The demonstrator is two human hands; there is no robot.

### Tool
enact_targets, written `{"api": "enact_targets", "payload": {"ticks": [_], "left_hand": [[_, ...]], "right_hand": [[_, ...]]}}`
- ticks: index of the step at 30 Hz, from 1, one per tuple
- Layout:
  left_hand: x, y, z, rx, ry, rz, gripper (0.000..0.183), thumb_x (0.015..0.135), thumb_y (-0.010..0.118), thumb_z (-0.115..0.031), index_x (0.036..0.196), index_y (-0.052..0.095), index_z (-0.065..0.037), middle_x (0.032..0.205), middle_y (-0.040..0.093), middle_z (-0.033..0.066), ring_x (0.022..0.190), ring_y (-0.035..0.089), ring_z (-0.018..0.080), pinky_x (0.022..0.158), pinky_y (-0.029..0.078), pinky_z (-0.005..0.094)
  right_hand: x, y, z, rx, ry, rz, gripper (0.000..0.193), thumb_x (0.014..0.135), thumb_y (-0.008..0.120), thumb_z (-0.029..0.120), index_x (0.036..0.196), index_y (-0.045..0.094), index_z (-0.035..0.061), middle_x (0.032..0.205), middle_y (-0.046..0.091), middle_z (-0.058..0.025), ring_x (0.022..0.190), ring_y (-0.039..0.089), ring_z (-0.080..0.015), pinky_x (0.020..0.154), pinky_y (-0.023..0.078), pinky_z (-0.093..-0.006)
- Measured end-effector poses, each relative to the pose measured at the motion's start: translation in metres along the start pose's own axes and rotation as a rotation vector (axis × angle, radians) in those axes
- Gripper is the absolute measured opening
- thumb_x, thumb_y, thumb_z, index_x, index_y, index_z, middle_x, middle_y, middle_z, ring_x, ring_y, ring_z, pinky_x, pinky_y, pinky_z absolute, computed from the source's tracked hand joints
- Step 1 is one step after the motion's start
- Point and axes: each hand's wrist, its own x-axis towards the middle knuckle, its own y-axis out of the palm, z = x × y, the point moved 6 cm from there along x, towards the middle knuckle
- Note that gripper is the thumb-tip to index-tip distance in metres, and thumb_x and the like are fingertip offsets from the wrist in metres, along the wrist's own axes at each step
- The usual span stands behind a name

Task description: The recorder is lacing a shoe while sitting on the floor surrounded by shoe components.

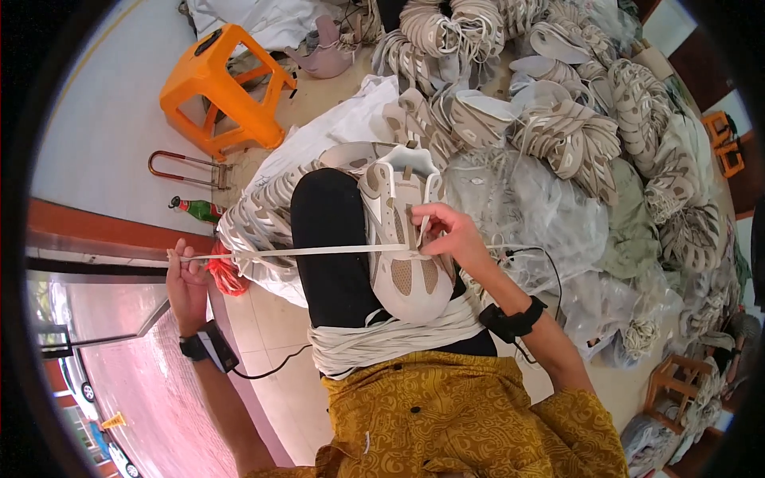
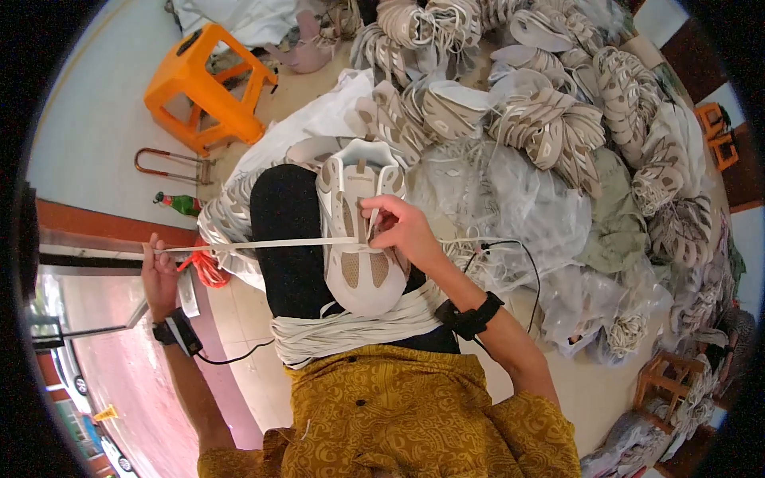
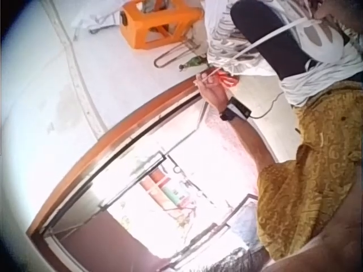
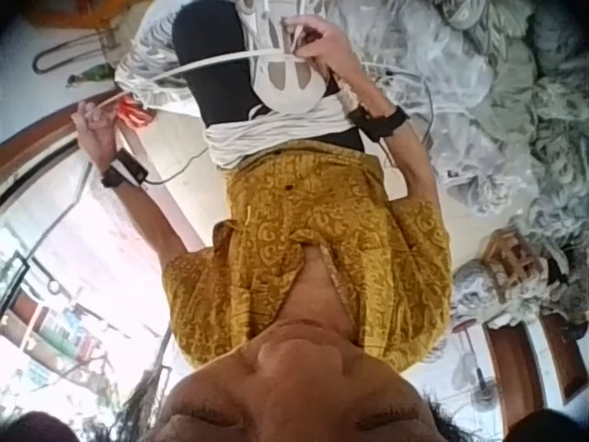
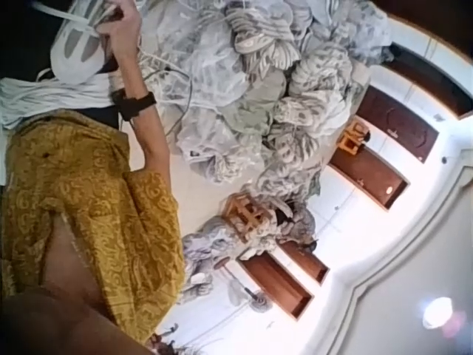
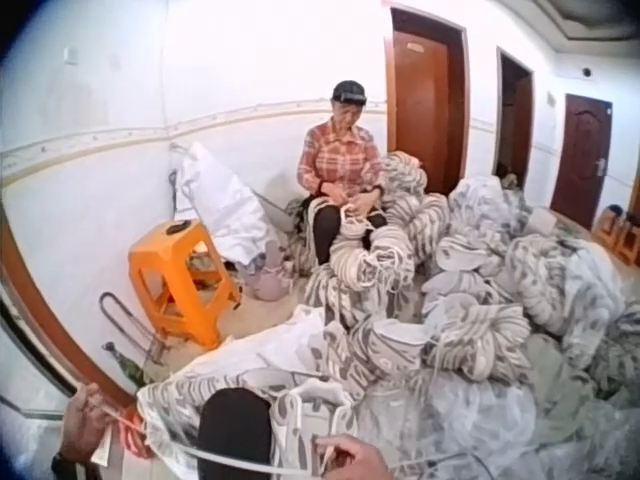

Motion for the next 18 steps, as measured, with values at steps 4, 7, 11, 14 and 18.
{"api": "enact_targets", "payload": {"ticks": [4,7,11,14,18], "left_hand": [[-0.002,-0.022,-0.021,0.104,0.104,-0.095,0.029,0.090,0.047,-0.023,0.105,0.051,0.002,0.087,0.054,0.0045,0.059,0.039,0.0054,0.053,0.035,0.0176],[0.000,-0.064,-0.036,0.189,0.162,-0.306,0.033,0.088,0.050,-0.022,0.109,0.049,0.004,0.087,0.054,0.0055,0.060,0.038,0.0063,0.054,0.034,0.0185],[0.018,-0.177,-0.111,0.363,0.283,-0.486,0.036,0.088,0.050,-0.024,0.112,0.050,0.002,0.085,0.056,0.0049,0.055,0.041,0.0045,0.050,0.036,0.0158],[0.008,-0.270,-0.234,0.490,0.348,-0.488,0.036,0.088,0.049,-0.030,0.114,0.051,-0.004,0.090,0.058,0.0067,0.053,0.040,0.0041,0.047,0.035,0.0161],[0.010,-0.292,-0.325,0.642,0.480,-0.692,0.036,0.088,0.049,-0.030,0.115,0.052,-0.007,0.088,0.059,0.0076,0.054,0.041,0.0039,0.045,0.034,0.0160]], "right_hand": [[-0.006,-0.018,0.011,0.470,-0.036,-0.032,0.051,0.063,0.058,-0.007,0.113,0.051,0.0008,0.100,0.055,-0.0029,0.090,0.051,-0.0139,0.077,0.042,-0.0238],[-0.016,-0.058,0.020,0.900,-0.120,-0.180,0.046,0.072,0.055,-0.001,0.117,0.045,-0.0023,0.108,0.052,-0.0101,0.098,0.050,-0.0195,0.084,0.040,-0.0301],[-0.045,-0.139,0.041,0.821,-0.315,-0.078,0.040,0.077,0.051,0.005,0.115,0.045,-0.0039,0.108,0.052,-0.0121,0.099,0.050,-0.0207,0.080,0.039,-0.0297],[-0.073,-0.209,0.064,0.662,-0.350,-0.187,0.041,0.077,0.052,0.008,0.115,0.044,-0.0062,0.103,0.052,-0.0118,0.094,0.049,-0.0191,0.080,0.039,-0.0278],[-0.117,-0.300,0.126,0.485,-0.443,-0.421,0.042,0.080,0.050,0.010,0.117,0.041,-0.0073,0.103,0.051,-0.0112,0.089,0.049,-0.0181,0.082,0.038,-0.0273]]}}
